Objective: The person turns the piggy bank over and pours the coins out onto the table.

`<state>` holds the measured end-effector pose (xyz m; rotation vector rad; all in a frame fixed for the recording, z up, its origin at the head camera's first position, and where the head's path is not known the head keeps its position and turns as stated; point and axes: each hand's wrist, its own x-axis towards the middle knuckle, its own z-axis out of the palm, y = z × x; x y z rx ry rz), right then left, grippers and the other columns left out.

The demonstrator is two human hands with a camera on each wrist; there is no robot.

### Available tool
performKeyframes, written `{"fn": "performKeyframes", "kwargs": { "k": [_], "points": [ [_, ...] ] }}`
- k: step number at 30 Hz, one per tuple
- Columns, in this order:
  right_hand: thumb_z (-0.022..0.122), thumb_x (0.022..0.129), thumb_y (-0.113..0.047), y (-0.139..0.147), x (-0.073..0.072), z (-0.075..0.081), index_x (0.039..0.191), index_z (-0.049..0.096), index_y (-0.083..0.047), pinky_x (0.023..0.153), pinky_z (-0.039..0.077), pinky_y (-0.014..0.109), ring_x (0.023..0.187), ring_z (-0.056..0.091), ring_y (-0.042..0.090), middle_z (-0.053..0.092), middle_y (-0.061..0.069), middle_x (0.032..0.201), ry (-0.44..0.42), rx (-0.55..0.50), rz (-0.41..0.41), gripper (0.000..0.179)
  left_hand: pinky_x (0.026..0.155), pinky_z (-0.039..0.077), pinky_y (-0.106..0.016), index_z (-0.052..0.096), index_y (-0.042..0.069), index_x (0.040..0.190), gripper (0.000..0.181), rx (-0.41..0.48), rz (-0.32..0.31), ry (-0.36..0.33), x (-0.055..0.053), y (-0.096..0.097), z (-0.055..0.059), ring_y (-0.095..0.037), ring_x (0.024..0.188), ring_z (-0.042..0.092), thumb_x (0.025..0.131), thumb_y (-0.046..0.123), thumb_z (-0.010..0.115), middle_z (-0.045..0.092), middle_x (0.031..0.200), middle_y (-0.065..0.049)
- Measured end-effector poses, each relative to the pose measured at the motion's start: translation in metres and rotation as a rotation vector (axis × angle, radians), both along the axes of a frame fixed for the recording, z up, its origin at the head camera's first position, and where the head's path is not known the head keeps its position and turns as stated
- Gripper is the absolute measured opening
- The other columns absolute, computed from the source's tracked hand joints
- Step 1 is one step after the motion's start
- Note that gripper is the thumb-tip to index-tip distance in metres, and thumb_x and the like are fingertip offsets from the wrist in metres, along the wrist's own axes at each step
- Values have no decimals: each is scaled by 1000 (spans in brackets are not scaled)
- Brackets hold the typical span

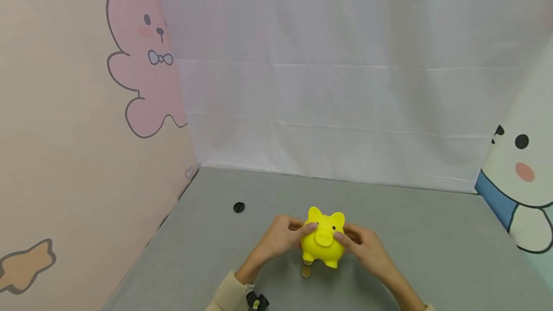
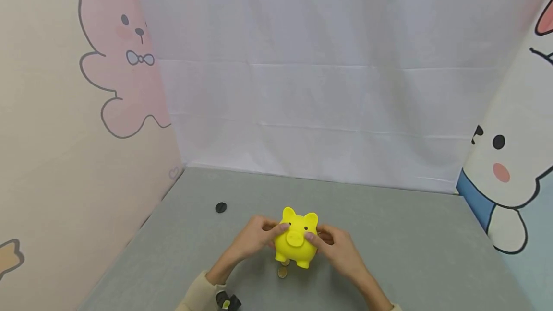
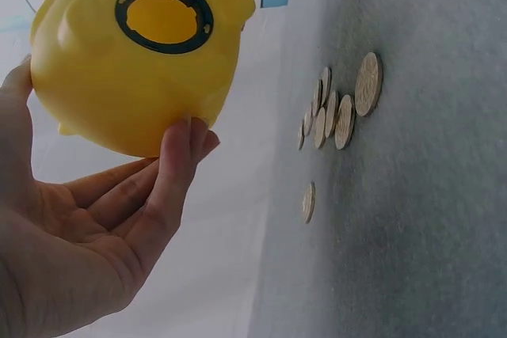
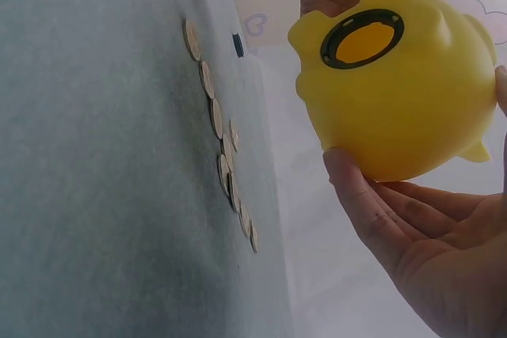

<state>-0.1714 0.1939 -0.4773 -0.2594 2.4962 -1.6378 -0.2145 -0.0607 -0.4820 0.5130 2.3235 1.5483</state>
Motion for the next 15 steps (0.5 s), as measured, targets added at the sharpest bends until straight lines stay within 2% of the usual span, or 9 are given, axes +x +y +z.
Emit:
{"fn": "performKeyframes", "kwargs": {
  "k": [5, 10, 12, 15],
  "points": [
    [65, 105, -32, 2, 1, 0, 136, 63, 4, 79, 67, 37, 93, 76, 11, 75, 21, 122, -22, -35, 27, 47, 76, 67, -50, 79, 8, 120, 61, 24, -48, -36, -1, -1, 0, -11, 78, 74, 96, 63, 67, 82, 105, -5],
    [70, 102, -32, 4, 2, 1, 140, 61, 2, 86, 66, 38, 107, 77, 25, 71, 25, 132, -12, -14, 53, 52, 79, 67, -46, 75, 11, 128, 61, 4, -82, -36, -1, -7, 2, -10, 89, 75, 93, 60, 73, 80, 112, -4],
    [72, 100, -32, 5, 3, 0, 141, 61, 0, 89, 66, 40, 110, 76, 30, 69, 25, 135, 0, 7, 62, 52, 79, 67, -42, 74, 11, 131, 63, -17, -93, -22, -1, -10, 3, -9, 91, 75, 92, 61, 74, 79, 116, -4],
    [77, 97, -31, 5, 5, -2, 142, 60, -3, 92, 65, 39, 112, 74, 28, 68, 23, 137, 3, 13, 63, 56, 81, 66, -33, 71, 13, 136, 67, -35, -113, -4, -1, -14, 3, -8, 95, 74, 88, 58, 79, 77, 123, -5]
  ]
}}
